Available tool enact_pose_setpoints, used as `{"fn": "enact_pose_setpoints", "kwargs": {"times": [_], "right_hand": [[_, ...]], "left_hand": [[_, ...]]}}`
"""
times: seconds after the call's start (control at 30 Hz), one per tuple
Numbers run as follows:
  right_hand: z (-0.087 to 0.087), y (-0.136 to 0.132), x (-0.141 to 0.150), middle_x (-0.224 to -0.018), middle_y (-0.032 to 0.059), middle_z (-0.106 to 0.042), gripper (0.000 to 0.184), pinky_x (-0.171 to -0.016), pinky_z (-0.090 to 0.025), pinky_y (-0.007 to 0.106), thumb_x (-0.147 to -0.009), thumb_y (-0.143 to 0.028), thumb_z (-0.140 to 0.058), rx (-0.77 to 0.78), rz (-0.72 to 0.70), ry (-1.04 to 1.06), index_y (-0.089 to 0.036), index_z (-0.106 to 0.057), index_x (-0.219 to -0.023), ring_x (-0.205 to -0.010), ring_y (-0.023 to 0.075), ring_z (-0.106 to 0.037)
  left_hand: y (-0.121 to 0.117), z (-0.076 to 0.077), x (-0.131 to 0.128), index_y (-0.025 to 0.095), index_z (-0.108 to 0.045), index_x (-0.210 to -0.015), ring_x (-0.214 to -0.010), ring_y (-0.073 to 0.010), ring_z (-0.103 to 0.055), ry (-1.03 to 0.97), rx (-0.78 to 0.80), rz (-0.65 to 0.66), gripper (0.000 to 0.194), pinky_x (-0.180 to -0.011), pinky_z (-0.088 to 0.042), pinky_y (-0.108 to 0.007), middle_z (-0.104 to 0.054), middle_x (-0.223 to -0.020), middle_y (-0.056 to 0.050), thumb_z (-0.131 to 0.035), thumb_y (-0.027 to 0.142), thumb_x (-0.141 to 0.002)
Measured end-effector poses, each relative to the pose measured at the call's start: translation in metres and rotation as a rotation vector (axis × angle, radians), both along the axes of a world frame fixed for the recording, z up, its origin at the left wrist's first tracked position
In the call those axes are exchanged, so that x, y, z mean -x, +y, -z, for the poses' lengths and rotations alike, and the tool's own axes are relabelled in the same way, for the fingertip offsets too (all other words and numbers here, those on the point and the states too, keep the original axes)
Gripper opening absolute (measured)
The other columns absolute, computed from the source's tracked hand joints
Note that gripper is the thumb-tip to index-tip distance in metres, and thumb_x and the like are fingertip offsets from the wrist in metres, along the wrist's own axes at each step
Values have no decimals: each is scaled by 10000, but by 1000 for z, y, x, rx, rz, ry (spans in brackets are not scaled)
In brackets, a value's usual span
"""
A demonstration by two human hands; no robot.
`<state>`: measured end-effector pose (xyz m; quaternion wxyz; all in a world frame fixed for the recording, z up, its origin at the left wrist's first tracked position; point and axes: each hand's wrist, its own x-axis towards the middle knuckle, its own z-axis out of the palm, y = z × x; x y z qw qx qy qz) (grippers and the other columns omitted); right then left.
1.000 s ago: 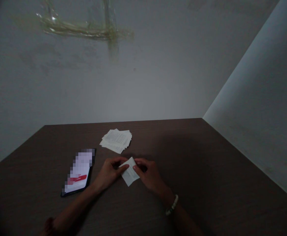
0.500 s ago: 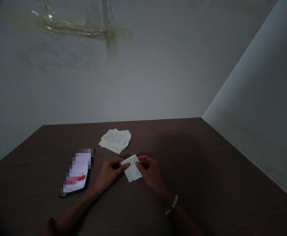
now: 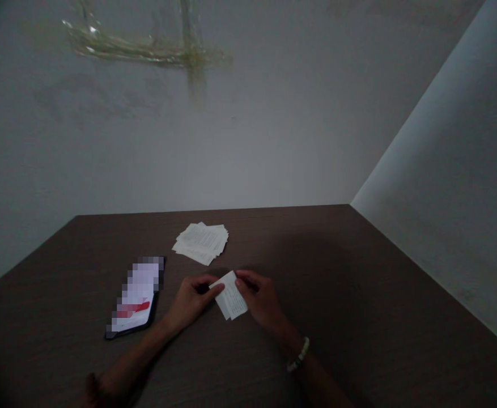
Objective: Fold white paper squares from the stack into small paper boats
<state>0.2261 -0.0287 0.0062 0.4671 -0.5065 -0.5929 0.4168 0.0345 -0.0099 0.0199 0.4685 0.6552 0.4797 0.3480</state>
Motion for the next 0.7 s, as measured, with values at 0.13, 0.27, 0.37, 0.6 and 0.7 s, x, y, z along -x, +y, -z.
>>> {"fn": "enact_pose_setpoints", "kwargs": {"times": [0.13, 0.27, 0.37, 0.6, 0.7], "right_hand": [[0, 0, 1, -891, 68, -738, 278, -665, -551, 300, -821, -377, -639, 41, -20, 30, -165, -708, -987, -769, 208, -692], [6, 2, 1, -885, 76, -742, 268, -658, -551, 297, -795, -374, -679, 47, 13, 89, -164, -695, -961, -771, 214, -701], [11, 3, 0, -861, 78, -741, 265, -637, -547, 292, -786, -375, -690, 44, 54, 104, -160, -684, -942, -746, 213, -703], [6, 2, 1, -779, 64, -732, 278, -559, -522, 258, -772, -398, -690, 58, 98, 128, -154, -671, -903, -676, 197, -693], [4, 1, 2, -768, 66, -729, 280, -550, -516, 258, -761, -397, -697, 64, 103, 125, -153, -667, -894, -664, 197, -688]], "left_hand": [[0, 0, 0, 151, -735, -881, -722, -200, -655, 7, -7, 14, 260, -670, -494, -279, -729, -798, -54, -640, 375, -788], [1, 2, -1, 150, -720, -873, -647, -168, -609, 9, -17, -18, 252, -613, -467, -258, -685, -717, -29, -654, 370, -770], [2, 5, -2, 141, -700, -827, -621, -151, -580, -1, -28, -65, 253, -589, -451, -244, -639, -668, -11, -674, 379, -746], [2, 7, -3, 143, -685, -806, -608, -141, -574, -29, -24, -87, 256, -577, -453, -236, -629, -656, -2, -699, 384, -720], [2, 7, -3, 145, -690, -803, -599, -142, -576, -32, -13, -83, 247, -566, -451, -235, -639, -655, -8, -690, 382, -732]]}}
